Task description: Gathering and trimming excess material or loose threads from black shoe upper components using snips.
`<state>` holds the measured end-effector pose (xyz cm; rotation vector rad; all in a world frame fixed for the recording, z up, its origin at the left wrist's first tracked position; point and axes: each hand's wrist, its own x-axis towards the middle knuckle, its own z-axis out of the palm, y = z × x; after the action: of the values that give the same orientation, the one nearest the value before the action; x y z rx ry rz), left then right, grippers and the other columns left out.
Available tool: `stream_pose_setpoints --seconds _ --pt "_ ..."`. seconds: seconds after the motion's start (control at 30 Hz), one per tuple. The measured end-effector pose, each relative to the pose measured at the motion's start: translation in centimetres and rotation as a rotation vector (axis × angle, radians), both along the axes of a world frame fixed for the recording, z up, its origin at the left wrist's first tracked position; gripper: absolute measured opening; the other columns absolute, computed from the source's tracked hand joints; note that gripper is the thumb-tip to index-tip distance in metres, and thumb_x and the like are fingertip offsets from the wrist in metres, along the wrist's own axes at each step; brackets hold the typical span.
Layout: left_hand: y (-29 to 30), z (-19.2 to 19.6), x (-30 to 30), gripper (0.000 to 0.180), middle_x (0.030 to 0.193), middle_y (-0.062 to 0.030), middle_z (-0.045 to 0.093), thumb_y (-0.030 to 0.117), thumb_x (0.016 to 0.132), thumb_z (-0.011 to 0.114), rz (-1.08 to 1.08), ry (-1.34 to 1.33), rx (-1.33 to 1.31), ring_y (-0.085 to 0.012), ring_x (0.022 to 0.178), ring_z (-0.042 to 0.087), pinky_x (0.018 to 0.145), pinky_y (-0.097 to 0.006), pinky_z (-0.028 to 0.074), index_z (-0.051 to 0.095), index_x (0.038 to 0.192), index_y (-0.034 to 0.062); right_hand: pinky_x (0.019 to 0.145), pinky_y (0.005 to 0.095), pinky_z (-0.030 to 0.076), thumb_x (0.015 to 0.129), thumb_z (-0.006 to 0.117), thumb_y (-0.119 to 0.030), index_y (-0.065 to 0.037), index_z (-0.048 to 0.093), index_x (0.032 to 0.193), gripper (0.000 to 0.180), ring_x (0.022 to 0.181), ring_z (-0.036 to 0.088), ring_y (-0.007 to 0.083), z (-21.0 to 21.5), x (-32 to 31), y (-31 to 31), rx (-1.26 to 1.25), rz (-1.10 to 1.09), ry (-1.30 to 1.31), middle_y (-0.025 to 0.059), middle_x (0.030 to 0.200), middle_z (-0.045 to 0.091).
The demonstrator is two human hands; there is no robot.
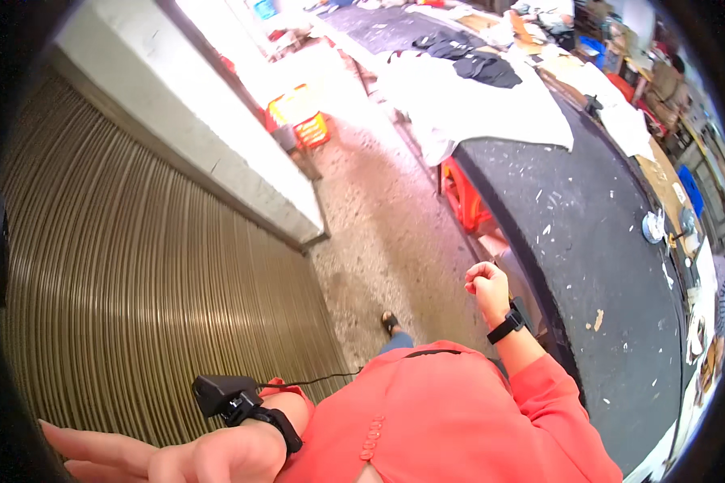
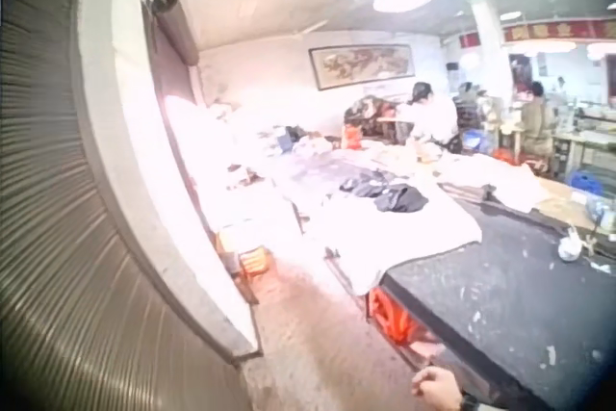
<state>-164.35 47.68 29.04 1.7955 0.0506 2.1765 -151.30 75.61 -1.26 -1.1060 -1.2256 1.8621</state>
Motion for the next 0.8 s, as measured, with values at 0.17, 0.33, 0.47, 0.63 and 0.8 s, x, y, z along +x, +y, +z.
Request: stream_pose_setpoints --seconds 0.17,0.33,0.47,0.63,0.8 --pt "7.2 -0.9 -11.9 0.063 0.159 0.0077 -0.003 0.017 0.099 0.043 -0.21 -0.042 0.124 -0.0213 0.103 0.06 0.082 -0.041 0.057 0.01 0.152 0.0212 0.061 0.0238 0.049 0.071 0.043 0.01 -0.005 0.059 0.079 0.023 0.065 0.057 0.0116 0.9 -8.1 3.0 0.045 -0.126 0.03 0.0036 0.075 0.061" --pt "12.9 -1.9 -22.3 0.061 0.159 0.0106 -0.002 0.021 0.1 0.044 -0.446 -0.083 -0.01 -0.0252 0.094 0.064 0.077 -0.041 0.058 0.012 0.152 0.0207 0.06 0.0238 0.049 0.076 0.043 0.009 -0.003 0.059 0.079 0.021 0.063 0.057 0.0103 0.1 -15.1 5.6 0.02 -0.158 -0.027 0.0044 0.075 0.061" --pt "19.4 -1.6 -26.6 0.079 0.151 -0.0156 0.031 0.047 0.096 0.049 0.304 -0.403 -0.216 -0.014 0.046 0.044 0.041 -0.024 0.042 0.006 0.152 0.0107 0.058 0.0241 0.048 0.075 0.043 0.009 -0.002 0.06 0.08 0.021 0.062 0.057 0.0116 -1.7 -22.3 9.4 0.011 -0.085 -0.103 0.0053 0.075 0.061" --pt "29.6 -10.1 -37.5 0.053 0.093 -0.0132 0.067 0.039 0.103 0.034 0.338 -0.395 -1.099 -0.0031 0.038 0.027 0.037 -0.018 0.023 0.028 0.146 0.0092 0.057 0.0246 0.047 0.075 0.042 0.009 -0.002 0.06 0.079 0.021 0.061 0.057 0.0125 -3.9 -30.7 18.1 -0.082 -0.058 -0.061 0.0059 0.073 0.061" --pt "31.3 -18.6 -46.4 0.036 0.089 -0.0134 0.066 0.032 0.103 0.039 0.116 -0.768 -1.638 -0.0042 0.039 0.03 0.038 -0.02 0.026 0.046 0.128 0.0075 0.057 0.0253 0.048 0.077 0.042 0.007 -0.003 0.059 0.081 0.02 0.061 0.058 0.0127 -2.1 -40.0 27.5 -0.11 -0.024 0.02 0.0056 0.073 0.061"
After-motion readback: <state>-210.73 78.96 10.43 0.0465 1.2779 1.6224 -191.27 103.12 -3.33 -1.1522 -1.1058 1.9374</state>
